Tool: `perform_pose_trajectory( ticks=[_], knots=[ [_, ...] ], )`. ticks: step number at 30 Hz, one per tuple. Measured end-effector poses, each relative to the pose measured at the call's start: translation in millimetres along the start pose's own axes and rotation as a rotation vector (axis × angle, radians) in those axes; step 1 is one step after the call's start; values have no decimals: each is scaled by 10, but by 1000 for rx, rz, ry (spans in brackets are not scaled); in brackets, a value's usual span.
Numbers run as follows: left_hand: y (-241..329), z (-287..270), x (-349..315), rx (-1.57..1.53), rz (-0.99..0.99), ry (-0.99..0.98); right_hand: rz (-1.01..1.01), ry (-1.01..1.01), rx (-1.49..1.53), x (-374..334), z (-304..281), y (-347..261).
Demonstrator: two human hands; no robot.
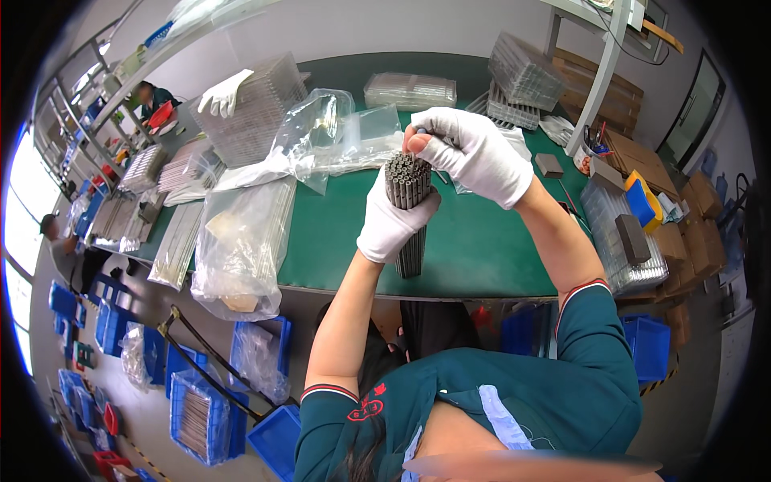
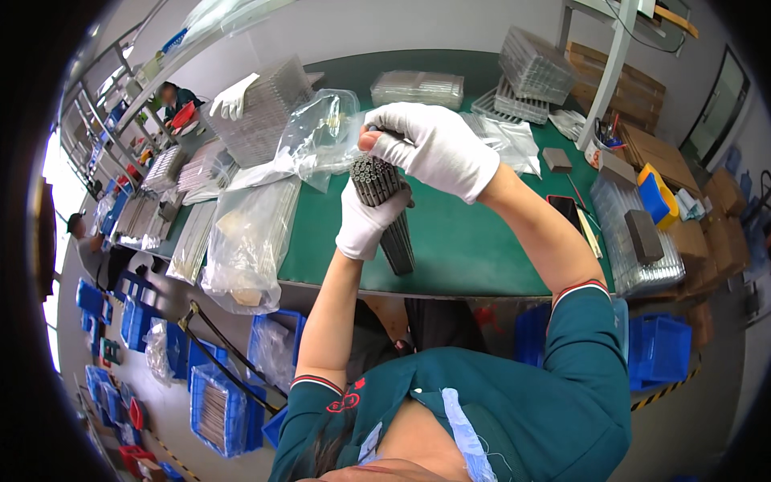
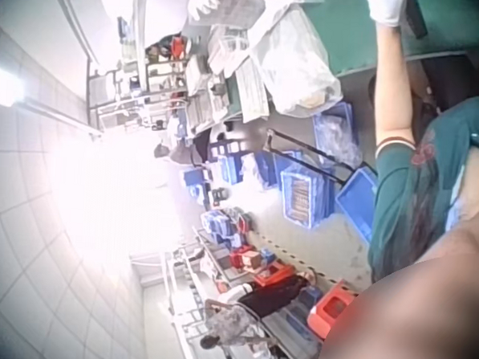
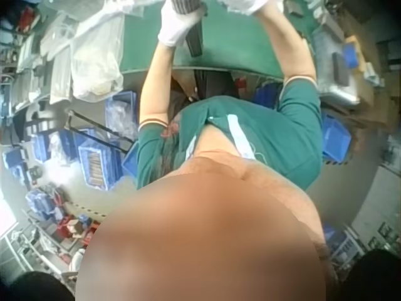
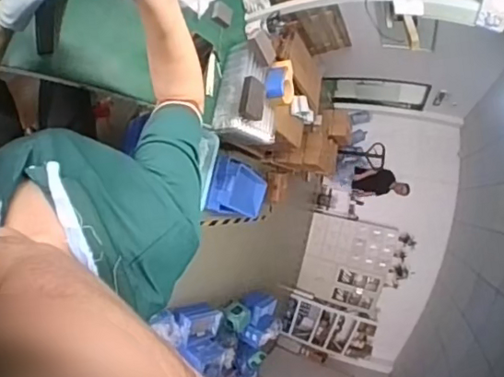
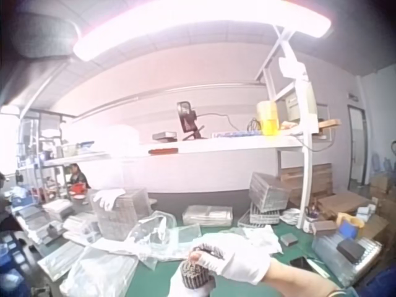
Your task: Aligning and organizing a bundle of small metal rods at a workstation.
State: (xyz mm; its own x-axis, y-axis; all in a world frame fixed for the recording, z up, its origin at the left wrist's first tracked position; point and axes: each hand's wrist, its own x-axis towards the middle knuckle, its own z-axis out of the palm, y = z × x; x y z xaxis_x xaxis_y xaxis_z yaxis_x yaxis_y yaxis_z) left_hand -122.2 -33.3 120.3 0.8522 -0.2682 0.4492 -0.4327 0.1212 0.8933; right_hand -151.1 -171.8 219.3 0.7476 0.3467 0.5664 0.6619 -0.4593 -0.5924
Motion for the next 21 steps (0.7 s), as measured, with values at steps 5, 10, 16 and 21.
perform_pose_trajectory(
  ticks=[5, 10, 16, 21],
  knots=[
    [17, -16, -4, -4, -54, -32, -9, 21, 3, 5, 26, 33],
    [16, -11, -9, -4, -14, -35, -76, 82, -101, 22, 3, 41],
    [3, -8, -19, 1, 92, 20, -60, 102, -104, 35, 7, 69],
    [10, 2, -23, -52, 59, 13, -59, 114, -119, 25, -6, 103]
  ],
)
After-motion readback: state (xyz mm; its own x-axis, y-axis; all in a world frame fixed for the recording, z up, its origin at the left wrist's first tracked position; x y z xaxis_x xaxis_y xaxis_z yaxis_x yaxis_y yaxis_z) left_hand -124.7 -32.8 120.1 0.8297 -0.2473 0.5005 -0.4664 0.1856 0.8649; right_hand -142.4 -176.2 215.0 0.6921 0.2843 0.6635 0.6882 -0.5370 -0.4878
